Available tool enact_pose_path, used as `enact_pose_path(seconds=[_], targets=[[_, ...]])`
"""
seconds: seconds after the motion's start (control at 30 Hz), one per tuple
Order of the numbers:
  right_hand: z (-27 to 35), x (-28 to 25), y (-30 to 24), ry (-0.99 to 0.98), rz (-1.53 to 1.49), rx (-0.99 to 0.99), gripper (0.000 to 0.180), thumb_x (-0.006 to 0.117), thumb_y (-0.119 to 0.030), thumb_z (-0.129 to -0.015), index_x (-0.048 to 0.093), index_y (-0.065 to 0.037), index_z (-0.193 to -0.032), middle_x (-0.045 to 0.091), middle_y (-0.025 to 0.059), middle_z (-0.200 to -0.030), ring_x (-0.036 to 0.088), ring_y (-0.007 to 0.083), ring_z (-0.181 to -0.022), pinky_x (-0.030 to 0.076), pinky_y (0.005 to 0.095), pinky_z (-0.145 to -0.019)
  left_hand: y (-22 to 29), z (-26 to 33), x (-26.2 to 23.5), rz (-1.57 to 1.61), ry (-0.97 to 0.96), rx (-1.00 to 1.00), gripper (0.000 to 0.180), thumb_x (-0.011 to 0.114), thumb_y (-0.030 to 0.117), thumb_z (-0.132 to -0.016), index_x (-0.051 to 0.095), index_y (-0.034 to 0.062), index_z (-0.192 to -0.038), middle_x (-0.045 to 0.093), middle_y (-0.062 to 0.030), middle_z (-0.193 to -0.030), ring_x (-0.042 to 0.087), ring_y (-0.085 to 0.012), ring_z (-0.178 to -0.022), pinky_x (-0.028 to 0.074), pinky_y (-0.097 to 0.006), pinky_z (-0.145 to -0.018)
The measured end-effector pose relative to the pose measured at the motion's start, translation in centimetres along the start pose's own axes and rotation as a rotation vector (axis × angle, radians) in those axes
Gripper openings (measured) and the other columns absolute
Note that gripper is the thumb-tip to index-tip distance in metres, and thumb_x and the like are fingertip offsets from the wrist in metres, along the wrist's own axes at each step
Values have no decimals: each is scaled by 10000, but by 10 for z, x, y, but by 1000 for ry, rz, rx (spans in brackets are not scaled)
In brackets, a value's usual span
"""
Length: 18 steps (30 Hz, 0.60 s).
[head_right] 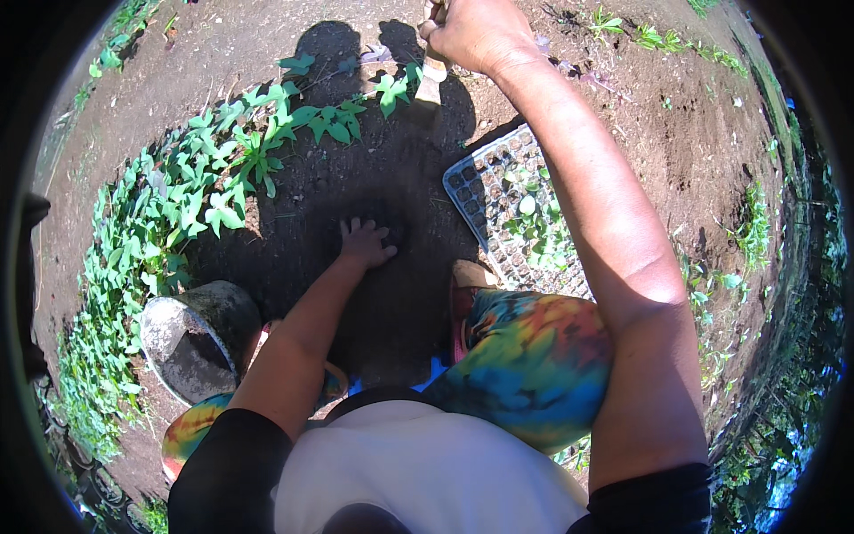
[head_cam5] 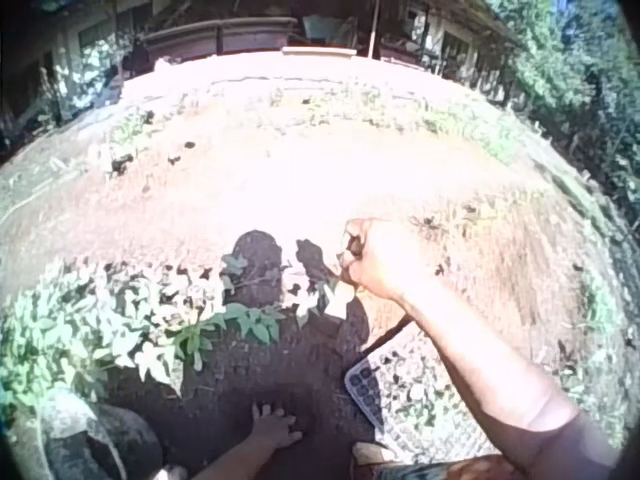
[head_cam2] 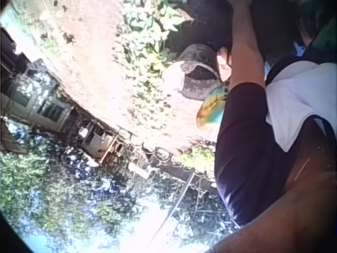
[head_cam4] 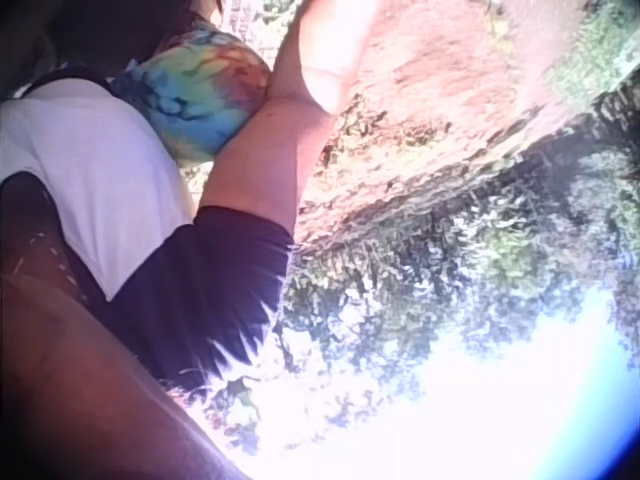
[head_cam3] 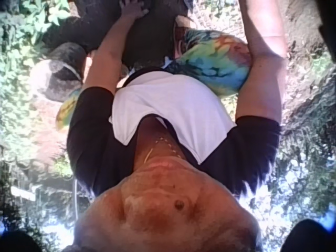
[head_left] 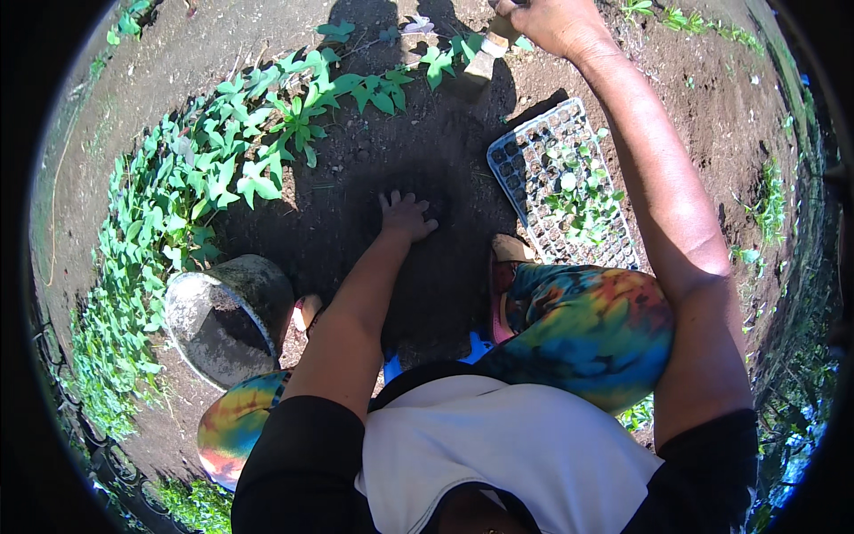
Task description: The person sits on a small stool in a garden and uses a hand hoe to loosen soil around existing plants. They then take seedlings from a plastic tray and place them into the prepared soil.
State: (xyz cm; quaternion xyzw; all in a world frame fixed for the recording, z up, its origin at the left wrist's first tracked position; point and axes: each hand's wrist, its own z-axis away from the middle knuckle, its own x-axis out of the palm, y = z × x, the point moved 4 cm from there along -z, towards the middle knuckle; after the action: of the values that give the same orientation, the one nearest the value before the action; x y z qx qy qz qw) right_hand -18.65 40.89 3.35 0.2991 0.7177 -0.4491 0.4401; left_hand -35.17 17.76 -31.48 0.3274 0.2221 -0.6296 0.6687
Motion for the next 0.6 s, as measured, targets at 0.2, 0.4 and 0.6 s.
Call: enact_pose_path(seconds=[0.2,0.4,0.6], targets=[[3,-2,6,19,-90,-31,124,687,-192,-774,654,-73,-760,668,137,-695,664,309,-658,534,416,-659,-19,7,14,-256,117,182,419,650,349,-889,657,210,-1284,471,-112,-1458,322,-413,-1420,215,-648,-1176],[4,-3,6,1,-9,13,150,674,-220,-793,660,-71,-780,687,160,-738,687,332,-711,543,439,-690,-45,44,29,399,505,-47,473,740,165,-799,573,165,-1242,495,-246,-1362,375,-454,-1367,366,-565,-1120],[4,0,4,24,7,3,168,680,-237,-788,646,-72,-780,675,155,-723,672,334,-698,537,440,-676,-34,16,32,470,387,-215,682,705,33,-758,504,128,-1402,455,-290,-1379,436,-493,-1284,431,-521,-1065]])
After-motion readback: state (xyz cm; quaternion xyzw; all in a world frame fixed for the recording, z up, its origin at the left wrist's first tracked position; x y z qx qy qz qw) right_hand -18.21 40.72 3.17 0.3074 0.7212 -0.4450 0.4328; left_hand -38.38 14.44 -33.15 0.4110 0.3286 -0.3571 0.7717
